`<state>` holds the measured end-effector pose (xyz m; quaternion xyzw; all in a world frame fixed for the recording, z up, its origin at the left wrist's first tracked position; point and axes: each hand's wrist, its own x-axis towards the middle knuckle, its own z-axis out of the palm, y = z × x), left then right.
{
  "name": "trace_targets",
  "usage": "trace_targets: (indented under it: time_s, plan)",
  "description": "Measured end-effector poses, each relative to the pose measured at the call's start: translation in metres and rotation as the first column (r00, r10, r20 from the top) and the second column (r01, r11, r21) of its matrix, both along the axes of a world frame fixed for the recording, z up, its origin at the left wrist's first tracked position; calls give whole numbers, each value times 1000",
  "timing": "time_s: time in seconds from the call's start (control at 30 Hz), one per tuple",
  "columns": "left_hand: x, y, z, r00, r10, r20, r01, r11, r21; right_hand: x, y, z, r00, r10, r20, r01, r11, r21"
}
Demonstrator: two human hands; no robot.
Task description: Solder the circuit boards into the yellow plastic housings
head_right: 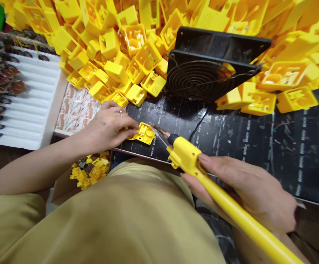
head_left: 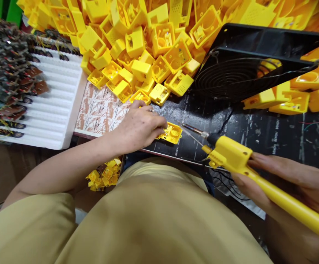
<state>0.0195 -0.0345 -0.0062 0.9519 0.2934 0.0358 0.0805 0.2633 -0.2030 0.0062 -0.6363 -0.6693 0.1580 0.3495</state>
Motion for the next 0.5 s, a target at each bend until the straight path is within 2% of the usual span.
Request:
trace_targets:
  time_s: [0.07, 0.17, 0.3, 0.37, 0.5]
  plan:
    - [1, 1, -5, 998, 43, 46, -44, 999, 16, -2, 2, 0, 998, -2, -64, 2, 1000, 3]
    - [6, 1, -8, 998, 47, 44, -49, 998, 44, -3, 9, -4, 999, 47, -18, -45, 993, 107]
    - [11, 2, -7, 998, 57, 10, -58, 997, 50, 6, 19, -12, 970, 240, 26, -241, 955, 172]
    - [13, 3, -8, 998, 66, 4, -66, 996, 52, 11, 20, -16, 958, 284, 44, -287, 944, 164]
    - [16, 6, -9, 998, 59, -20, -58, 997, 46, 13, 20, -17, 960, 263, 97, -272, 957, 98]
